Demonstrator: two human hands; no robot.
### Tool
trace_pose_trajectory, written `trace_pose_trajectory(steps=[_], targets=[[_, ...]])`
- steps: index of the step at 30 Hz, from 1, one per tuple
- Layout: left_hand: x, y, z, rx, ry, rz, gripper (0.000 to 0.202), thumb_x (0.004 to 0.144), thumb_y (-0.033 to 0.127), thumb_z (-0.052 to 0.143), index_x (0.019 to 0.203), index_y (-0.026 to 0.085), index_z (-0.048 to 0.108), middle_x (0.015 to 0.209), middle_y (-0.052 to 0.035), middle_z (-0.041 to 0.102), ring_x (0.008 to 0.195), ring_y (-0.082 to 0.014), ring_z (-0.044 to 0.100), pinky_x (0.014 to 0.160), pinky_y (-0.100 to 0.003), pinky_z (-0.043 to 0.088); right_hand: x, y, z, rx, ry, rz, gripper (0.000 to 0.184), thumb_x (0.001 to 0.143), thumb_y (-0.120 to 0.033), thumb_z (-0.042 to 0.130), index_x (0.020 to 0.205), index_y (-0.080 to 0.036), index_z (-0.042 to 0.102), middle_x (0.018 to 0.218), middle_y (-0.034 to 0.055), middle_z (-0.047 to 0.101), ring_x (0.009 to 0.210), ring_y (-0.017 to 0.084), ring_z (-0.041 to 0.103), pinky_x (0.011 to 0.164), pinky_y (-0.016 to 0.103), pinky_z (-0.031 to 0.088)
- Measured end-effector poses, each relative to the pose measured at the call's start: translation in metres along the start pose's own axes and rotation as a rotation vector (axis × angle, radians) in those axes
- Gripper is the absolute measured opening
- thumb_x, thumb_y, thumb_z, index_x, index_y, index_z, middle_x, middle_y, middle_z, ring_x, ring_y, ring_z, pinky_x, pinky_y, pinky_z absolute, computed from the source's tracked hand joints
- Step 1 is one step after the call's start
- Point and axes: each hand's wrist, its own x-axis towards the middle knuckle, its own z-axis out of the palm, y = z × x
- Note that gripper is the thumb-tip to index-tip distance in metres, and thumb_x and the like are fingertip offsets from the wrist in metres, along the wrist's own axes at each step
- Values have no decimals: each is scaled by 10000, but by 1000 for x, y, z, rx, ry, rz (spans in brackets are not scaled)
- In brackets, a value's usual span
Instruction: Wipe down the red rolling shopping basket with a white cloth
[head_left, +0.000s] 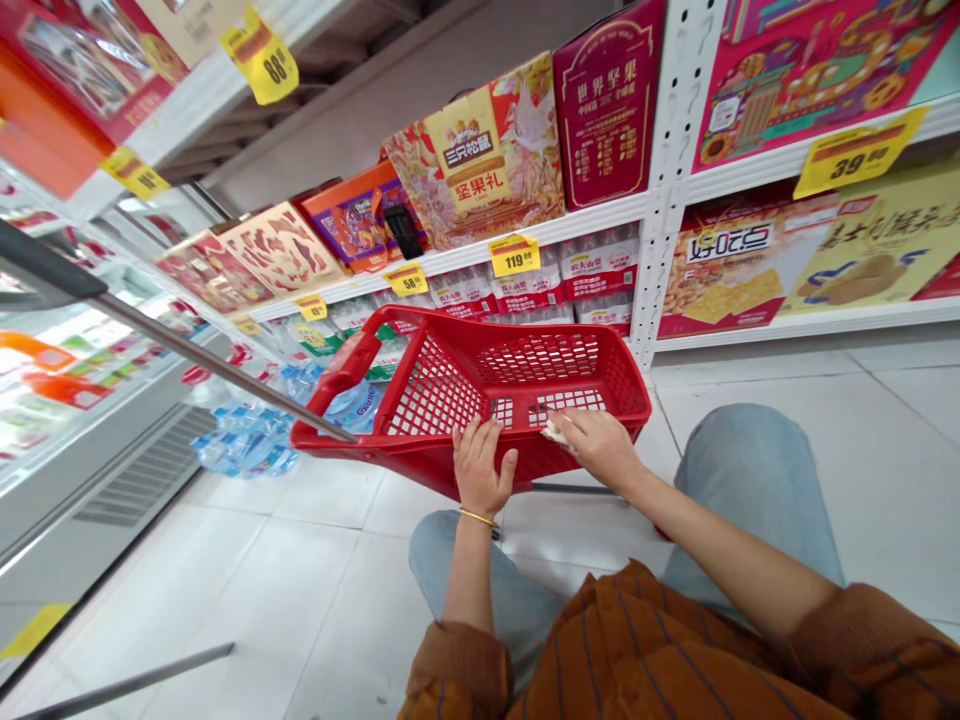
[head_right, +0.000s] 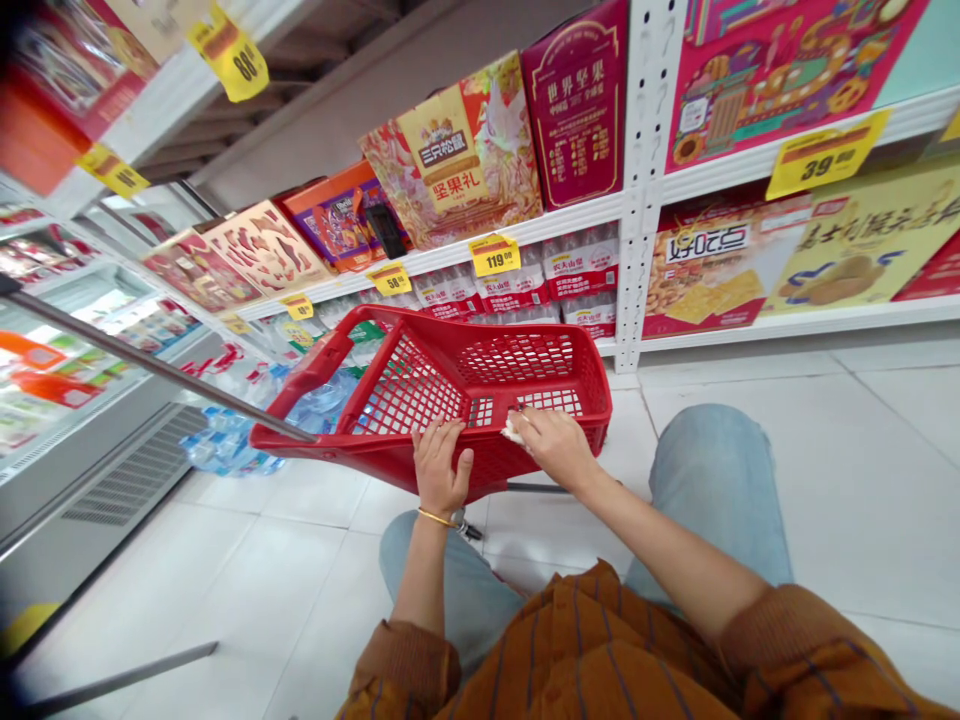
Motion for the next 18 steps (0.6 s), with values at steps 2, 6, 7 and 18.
trace_pose_trajectory(steps=[2,6,7,18], targets=[[2,6,0,53,33,-30,472,948,432,382,1244,148,614,1271,-124,645,1352,-297,430,1184,-506,162,3,-4,2,-4,7,-5,248,936,-206,536,1161,-161,631,952,81,695,769,172,578,681,316,365],[5,29,10,85,-36,62,594,960,497,349,1440,155,422,1475,-117,472,1448,-289,281,1201,-472,140,6,-9,5,-6,10,-30,229,943,-241,536,1123,-147,642,942,84,697,798,186,589,700,320,380],[6,35,14,74,-73,95,630,964,515,321,1470,143,367,1502,-118,434,1459,-280,259,1202,-460,147,6,-10,6,-4,7,-35,226,945,-242,530,1114,-144,643,946,87,696,808,189,591,706,320,384],[6,41,37,17,-133,131,602,991,504,230,1425,138,431,1456,-91,501,1372,-235,410,1190,-420,209,-2,9,10,-49,39,-153,293,956,-161,474,1220,-128,595,1151,122,692,1004,207,629,819,319,447]])
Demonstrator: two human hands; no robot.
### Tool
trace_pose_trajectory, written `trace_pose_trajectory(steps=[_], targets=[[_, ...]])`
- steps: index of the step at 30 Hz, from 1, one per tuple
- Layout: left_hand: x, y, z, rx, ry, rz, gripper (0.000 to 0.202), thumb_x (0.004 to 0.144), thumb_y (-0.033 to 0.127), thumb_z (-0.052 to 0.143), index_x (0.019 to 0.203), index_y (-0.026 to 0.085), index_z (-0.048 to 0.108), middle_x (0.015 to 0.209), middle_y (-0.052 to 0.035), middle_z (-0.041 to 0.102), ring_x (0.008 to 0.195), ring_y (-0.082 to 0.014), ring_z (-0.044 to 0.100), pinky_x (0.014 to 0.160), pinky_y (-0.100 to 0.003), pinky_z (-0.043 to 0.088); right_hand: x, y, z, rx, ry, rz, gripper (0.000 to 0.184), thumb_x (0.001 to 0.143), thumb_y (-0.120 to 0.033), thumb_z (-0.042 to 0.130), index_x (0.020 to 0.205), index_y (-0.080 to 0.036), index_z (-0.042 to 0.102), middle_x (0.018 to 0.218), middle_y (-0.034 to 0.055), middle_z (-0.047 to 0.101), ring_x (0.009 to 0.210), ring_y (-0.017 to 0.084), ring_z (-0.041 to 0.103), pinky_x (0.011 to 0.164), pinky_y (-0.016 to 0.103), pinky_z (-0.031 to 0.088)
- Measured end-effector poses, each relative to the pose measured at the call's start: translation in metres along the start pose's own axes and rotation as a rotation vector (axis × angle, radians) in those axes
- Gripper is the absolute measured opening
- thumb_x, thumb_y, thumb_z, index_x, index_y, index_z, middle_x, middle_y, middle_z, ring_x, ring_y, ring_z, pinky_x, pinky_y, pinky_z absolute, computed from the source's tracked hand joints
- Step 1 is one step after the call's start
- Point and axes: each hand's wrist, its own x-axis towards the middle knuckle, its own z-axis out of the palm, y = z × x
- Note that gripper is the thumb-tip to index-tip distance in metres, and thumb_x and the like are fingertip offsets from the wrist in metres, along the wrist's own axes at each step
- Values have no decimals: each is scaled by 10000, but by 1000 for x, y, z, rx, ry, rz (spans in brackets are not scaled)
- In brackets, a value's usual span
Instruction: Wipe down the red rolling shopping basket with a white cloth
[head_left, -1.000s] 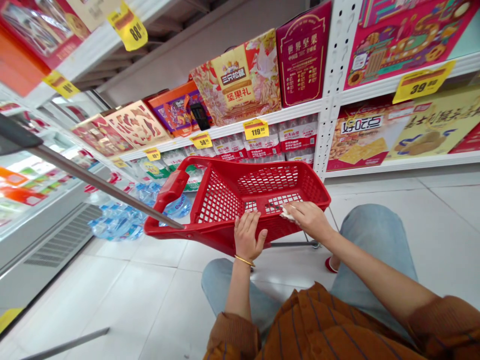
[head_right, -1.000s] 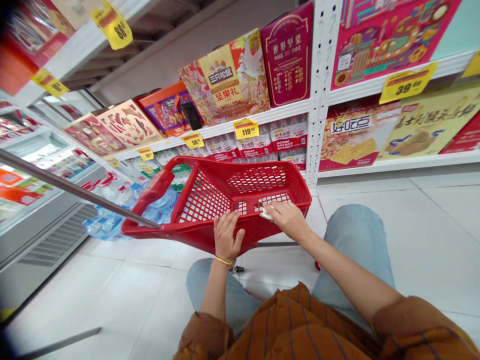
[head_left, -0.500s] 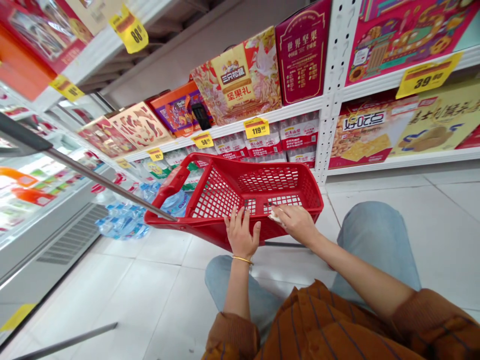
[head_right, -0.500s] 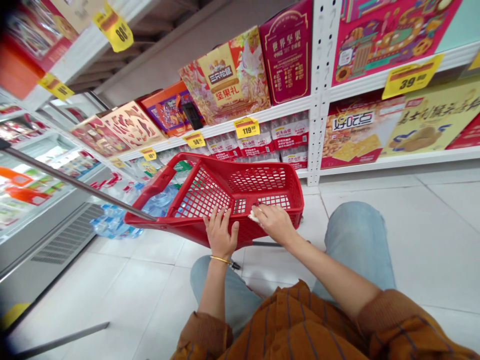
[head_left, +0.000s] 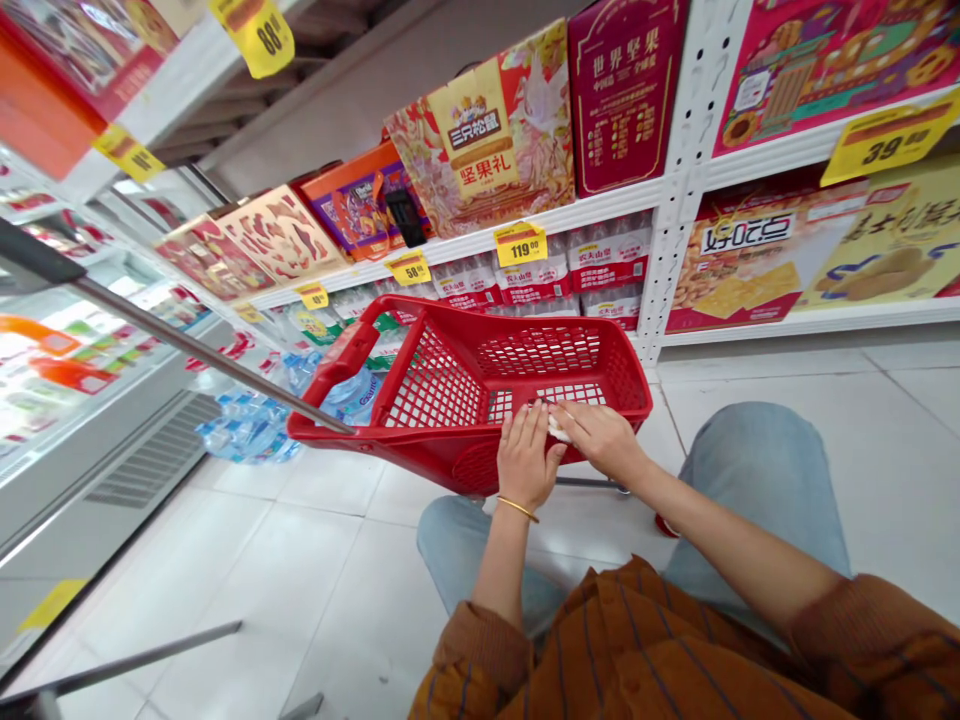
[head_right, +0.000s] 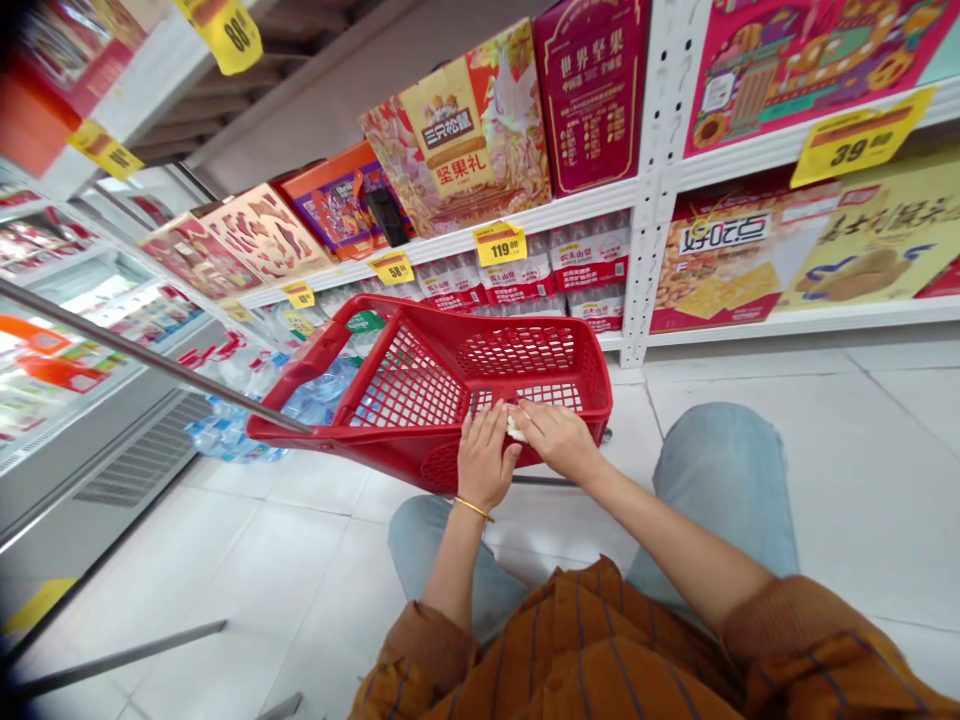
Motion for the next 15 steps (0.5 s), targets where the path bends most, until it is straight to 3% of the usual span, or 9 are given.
trace_pose_trajectory(steps=[5,11,15], targets=[[0,1,0,-37,27,-6,579,999,486,225,1412,145,444,1426,-76,536,1362,-225,420,1188,-412,201,-7,11,-6,65,21,14,331,940,-155,512,1264,-126,574,1144,135,694,1039,212,629,901,350,450],[-1,3,0,-86,24,-44,557,1000,483,227,1392,169,468,1389,-65,571,1345,-230,435,1179,-430,215,-22,28,-18,41,16,53,282,948,-123,470,1193,-148,605,1103,116,703,1017,192,626,961,358,434],[-2,6,2,-113,40,-80,557,996,492,230,1369,172,491,1367,-79,587,1343,-240,436,1180,-448,203,-21,26,-18,92,18,87,249,949,-132,469,1146,-148,621,1052,114,703,997,200,617,946,367,450]])
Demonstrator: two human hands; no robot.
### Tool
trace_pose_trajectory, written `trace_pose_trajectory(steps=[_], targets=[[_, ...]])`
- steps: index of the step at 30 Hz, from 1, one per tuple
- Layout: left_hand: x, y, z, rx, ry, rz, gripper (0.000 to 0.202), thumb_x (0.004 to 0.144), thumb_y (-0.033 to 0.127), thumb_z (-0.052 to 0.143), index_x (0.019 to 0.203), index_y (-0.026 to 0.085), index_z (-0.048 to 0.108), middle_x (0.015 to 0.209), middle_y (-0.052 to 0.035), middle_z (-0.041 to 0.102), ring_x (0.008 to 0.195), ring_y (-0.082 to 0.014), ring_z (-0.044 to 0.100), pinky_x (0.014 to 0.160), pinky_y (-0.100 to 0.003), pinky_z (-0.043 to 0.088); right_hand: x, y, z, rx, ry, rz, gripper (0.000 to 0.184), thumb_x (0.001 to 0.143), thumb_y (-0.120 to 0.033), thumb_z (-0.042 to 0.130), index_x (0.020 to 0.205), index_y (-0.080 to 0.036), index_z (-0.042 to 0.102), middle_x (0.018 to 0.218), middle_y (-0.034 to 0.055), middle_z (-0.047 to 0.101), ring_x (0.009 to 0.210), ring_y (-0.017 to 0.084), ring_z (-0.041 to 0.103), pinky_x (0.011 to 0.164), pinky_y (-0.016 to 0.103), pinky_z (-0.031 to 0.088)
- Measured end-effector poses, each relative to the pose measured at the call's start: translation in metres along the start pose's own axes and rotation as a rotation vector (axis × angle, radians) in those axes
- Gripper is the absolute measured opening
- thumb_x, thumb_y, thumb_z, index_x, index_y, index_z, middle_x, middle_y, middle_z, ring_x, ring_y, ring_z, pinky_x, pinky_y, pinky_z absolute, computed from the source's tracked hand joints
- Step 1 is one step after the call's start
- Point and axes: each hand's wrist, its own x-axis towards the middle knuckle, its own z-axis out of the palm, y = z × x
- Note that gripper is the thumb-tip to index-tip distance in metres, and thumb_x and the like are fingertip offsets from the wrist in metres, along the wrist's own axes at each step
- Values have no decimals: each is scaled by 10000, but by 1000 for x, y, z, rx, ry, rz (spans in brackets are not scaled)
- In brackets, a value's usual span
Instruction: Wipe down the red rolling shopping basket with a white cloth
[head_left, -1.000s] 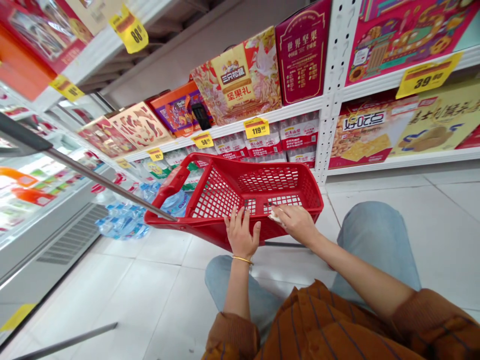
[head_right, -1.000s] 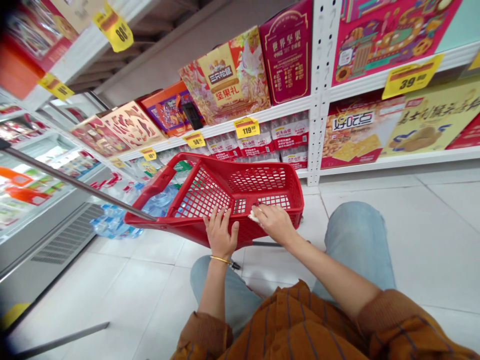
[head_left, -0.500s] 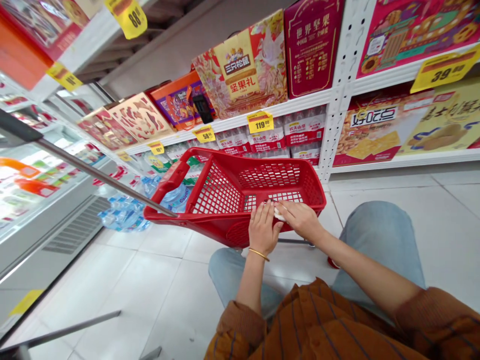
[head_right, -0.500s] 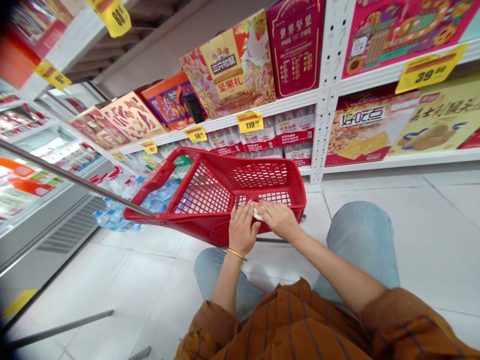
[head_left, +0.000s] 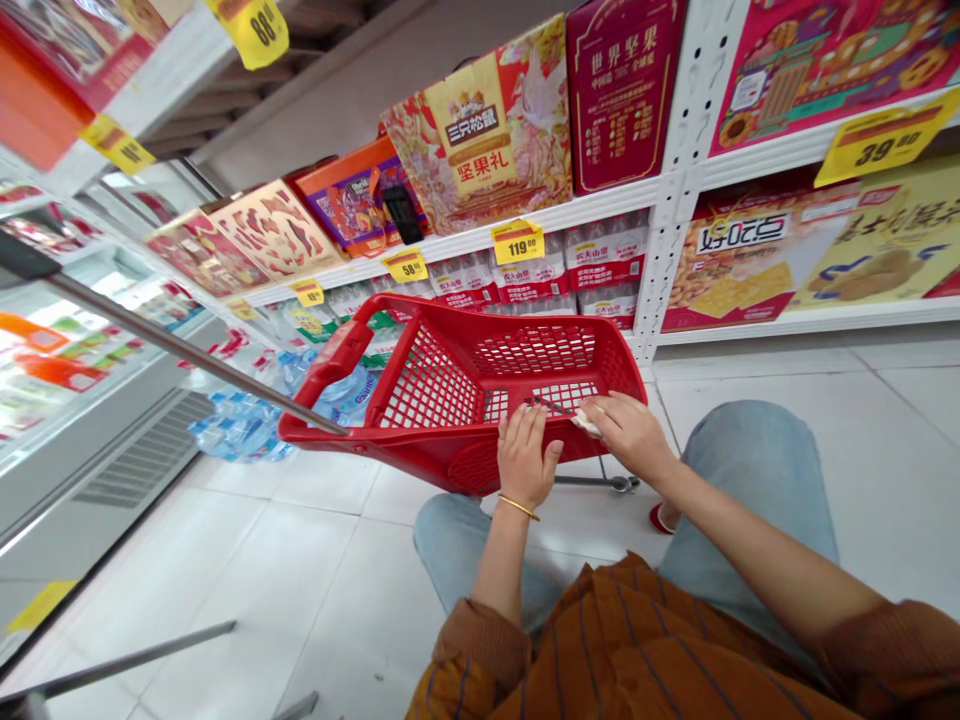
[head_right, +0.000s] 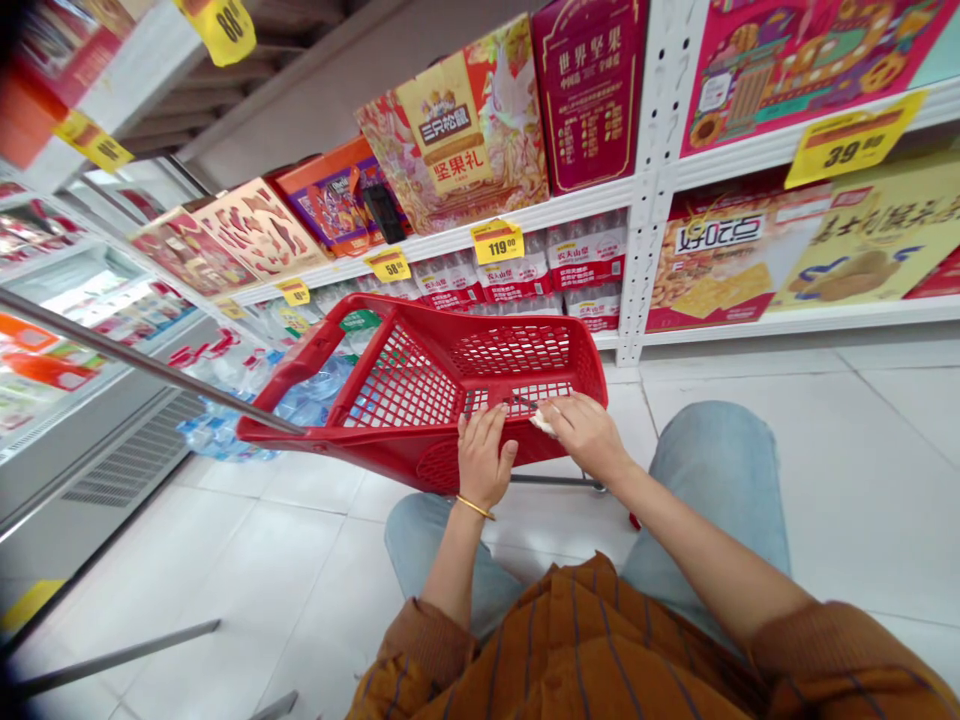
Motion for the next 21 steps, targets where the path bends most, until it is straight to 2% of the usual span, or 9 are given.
trace_pose_trajectory(steps=[5,9,12,15,21], targets=[[-1,1,0,-35,20,-6,556,994,495,228,1333,168,523,1332,-92,610,1325,-240,455,1176,-441,196,13,-22,11,13,-7,5,252,947,-170,497,1164,-132,620,1090,134,688,1032,231,586,894,375,472],[-2,-1,-2,-83,35,-24,570,991,513,222,1286,161,559,1292,-96,633,1311,-243,464,1183,-440,158,20,-31,17,-44,17,0,249,949,-219,507,1154,-147,629,1090,113,697,978,225,591,935,400,440],[-2,-2,-3,-103,44,-28,554,991,504,230,1252,167,585,1267,-92,648,1293,-239,481,1183,-432,152,19,-27,16,-67,36,-20,233,953,-226,511,1142,-163,632,1037,82,715,899,188,608,1039,429,368],[-2,-4,-3,-105,56,-25,519,992,477,254,1236,177,599,1248,-88,660,1282,-235,495,1177,-426,168,15,-21,13,-50,19,-46,244,953,-188,499,1162,-168,624,1033,77,718,909,173,622,1097,445,313],[-1,-4,-4,-115,62,-20,474,985,440,294,1241,183,599,1236,-84,669,1271,-230,509,1173,-424,174,0,-3,9,-3,-7,-1,314,948,-167,487,1244,-206,586,1070,73,717,993,171,627,1098,420,324]])
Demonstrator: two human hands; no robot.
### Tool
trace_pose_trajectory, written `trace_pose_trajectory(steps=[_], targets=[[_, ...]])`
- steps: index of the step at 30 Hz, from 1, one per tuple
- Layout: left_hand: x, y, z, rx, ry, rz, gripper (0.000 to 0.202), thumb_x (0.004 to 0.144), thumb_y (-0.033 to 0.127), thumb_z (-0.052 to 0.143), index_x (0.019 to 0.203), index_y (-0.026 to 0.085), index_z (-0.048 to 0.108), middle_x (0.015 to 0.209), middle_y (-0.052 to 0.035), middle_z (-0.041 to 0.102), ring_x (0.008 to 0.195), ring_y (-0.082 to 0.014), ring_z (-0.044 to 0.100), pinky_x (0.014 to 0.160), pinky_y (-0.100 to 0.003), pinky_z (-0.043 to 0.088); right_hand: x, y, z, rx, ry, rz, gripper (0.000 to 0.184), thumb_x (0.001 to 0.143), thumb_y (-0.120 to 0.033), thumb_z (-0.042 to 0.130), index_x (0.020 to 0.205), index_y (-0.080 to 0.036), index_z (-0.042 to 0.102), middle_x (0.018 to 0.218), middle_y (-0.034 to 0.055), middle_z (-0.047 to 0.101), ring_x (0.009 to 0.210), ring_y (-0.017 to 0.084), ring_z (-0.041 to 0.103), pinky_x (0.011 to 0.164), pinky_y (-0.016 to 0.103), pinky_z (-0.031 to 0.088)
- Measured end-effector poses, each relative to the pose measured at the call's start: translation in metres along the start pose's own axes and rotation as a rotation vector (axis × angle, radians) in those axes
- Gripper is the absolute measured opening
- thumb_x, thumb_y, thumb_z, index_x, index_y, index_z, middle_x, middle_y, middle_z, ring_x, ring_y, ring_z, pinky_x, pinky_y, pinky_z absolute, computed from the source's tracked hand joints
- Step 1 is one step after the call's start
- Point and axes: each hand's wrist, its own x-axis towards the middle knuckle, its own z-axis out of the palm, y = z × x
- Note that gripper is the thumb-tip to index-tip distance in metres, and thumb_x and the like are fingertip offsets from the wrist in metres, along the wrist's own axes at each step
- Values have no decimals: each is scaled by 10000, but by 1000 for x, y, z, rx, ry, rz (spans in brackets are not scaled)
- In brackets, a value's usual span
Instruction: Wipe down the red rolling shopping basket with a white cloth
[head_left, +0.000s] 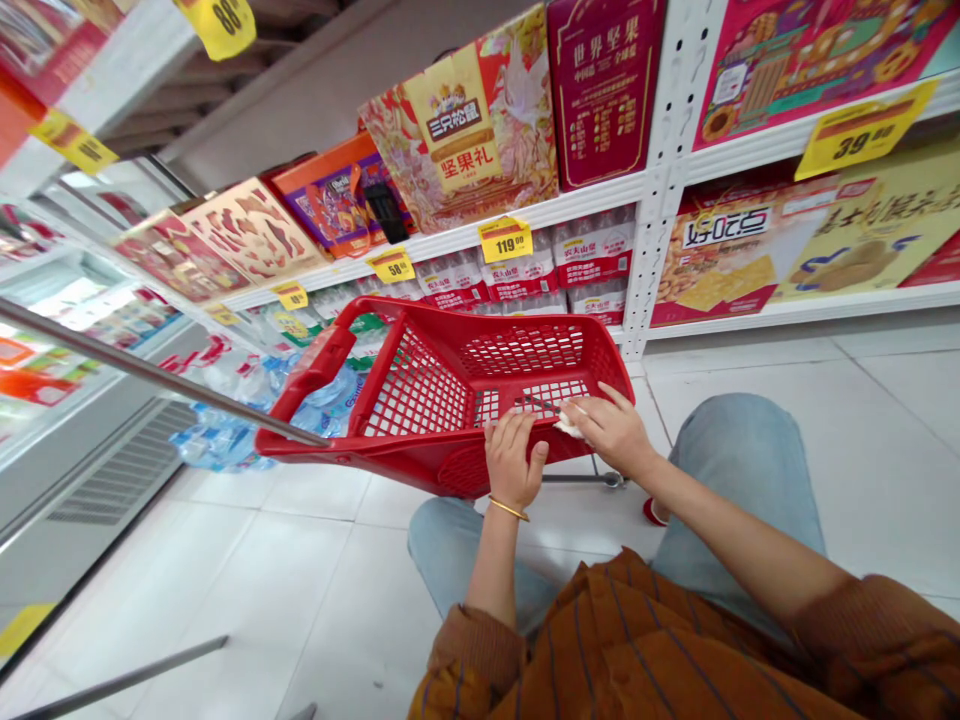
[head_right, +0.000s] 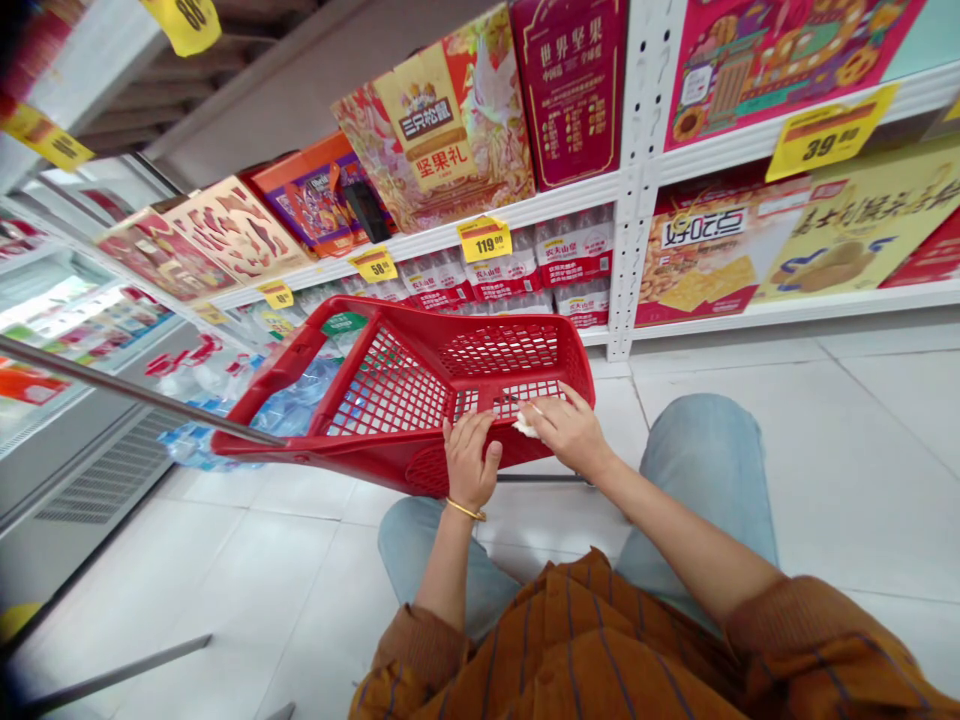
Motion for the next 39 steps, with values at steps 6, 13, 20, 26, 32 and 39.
trace_pose_trajectory(steps=[6,13,20,26,32,39], targets=[[0,2,1,-23,12,-28,464,980,439,306,1212,185,617,1217,-84,678,1260,-232,515,1173,-428,165,-16,17,-9,10,19,54,310,941,-161,479,1232,-207,577,1049,79,715,999,177,628,1080,416,342],[1,6,1,-55,35,-48,464,980,456,314,1183,179,626,1197,-82,683,1252,-235,515,1174,-431,148,-4,-6,-3,96,56,128,309,919,-193,526,1223,-187,585,1067,94,699,1041,217,602,1063,458,373],[-1,2,-2,-31,17,-43,478,975,466,308,1197,181,621,1203,-93,678,1264,-241,514,1167,-445,187,8,-20,12,-25,24,71,331,922,-288,573,1239,-196,599,1138,99,690,1005,218,601,1020,421,401],[-1,0,-4,-26,-11,-45,450,961,444,341,1204,191,623,1213,-89,675,1270,-241,510,1162,-446,203,0,-2,4,-7,-47,-19,336,947,-171,500,1272,-218,574,1146,69,700,1001,172,621,1076,406,352],[0,0,-5,-54,-22,-30,441,956,443,362,1224,194,610,1234,-78,669,1278,-235,500,1171,-444,176,-7,11,-4,-41,-29,-21,286,958,-207,503,1230,-194,590,1091,76,715,984,174,631,1030,377,393],[1,-1,-6,-88,-24,-31,459,960,480,351,1218,203,611,1238,-73,666,1283,-240,494,1167,-441,157,-18,23,-9,29,-34,42,276,953,-259,522,1199,-169,609,1055,99,708,963,200,628,916,344,469]])
